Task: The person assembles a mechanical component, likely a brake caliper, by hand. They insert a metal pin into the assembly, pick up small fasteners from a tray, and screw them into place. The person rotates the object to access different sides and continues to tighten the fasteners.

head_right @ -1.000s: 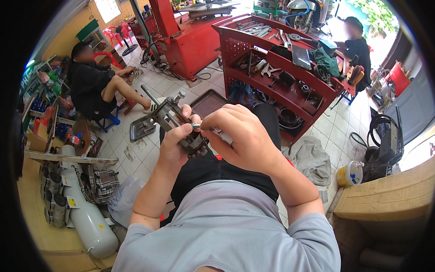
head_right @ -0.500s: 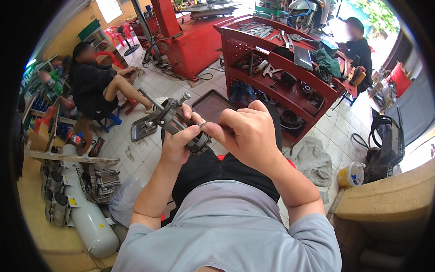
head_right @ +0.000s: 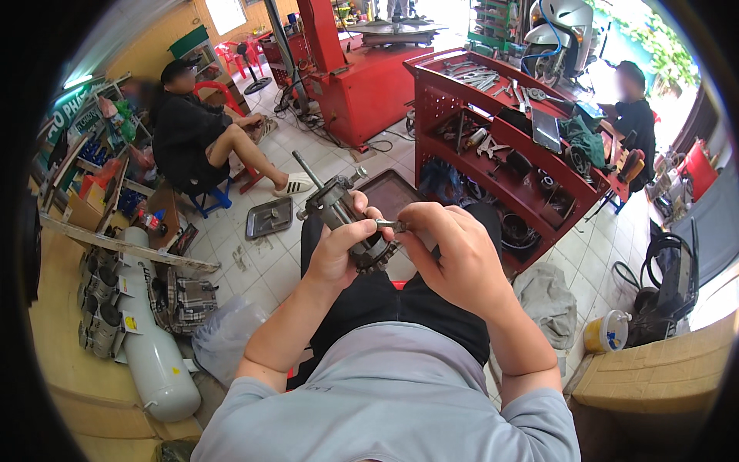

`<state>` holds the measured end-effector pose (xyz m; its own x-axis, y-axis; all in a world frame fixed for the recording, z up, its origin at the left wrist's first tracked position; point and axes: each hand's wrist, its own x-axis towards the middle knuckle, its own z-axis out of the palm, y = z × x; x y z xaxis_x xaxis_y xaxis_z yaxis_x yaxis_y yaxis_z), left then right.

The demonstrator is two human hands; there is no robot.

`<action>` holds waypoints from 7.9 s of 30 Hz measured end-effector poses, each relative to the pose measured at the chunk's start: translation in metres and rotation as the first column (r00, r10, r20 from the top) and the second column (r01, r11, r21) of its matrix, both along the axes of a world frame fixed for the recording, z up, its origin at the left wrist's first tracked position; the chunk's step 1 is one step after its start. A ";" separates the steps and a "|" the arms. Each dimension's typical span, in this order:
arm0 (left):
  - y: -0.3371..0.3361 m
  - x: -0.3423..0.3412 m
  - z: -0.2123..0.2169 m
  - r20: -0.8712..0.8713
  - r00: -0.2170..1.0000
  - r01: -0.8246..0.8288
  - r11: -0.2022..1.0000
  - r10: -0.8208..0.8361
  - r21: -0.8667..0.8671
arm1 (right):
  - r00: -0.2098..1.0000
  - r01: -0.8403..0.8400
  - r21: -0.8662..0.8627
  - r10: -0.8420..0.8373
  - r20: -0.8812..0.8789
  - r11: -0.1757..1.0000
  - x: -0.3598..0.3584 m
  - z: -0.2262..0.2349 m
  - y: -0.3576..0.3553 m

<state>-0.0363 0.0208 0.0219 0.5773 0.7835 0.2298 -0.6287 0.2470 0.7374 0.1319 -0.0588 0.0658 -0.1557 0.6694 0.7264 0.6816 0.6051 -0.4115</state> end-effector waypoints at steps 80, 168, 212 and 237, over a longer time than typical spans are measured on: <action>0.009 0.019 -0.036 0.031 0.993 0.116 0.914 -0.113 -0.388 | 0.900 -0.282 -0.296 0.144 -0.412 0.913 0.002 -0.032 0.030; 0.011 0.014 -0.029 -0.069 0.980 -0.197 0.930 0.185 -0.310 | 0.937 -0.337 -0.441 0.251 -0.244 0.832 0.020 -0.027 0.039; 0.008 0.013 -0.024 -0.061 0.981 -0.193 0.926 0.183 -0.325 | 0.935 -0.242 -0.423 0.093 -0.343 0.873 0.006 -0.022 0.032; 0.008 0.013 -0.025 -0.090 0.969 -0.249 0.919 0.232 -0.305 | 0.954 -0.203 -0.550 0.037 -0.297 0.810 0.011 -0.021 0.033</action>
<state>-0.0231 0.0288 -0.0035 0.3672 0.9272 -0.0734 -0.6612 0.3157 0.6806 0.1432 -0.0262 0.0445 -0.1238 0.9615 0.2454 0.4369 0.2749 -0.8565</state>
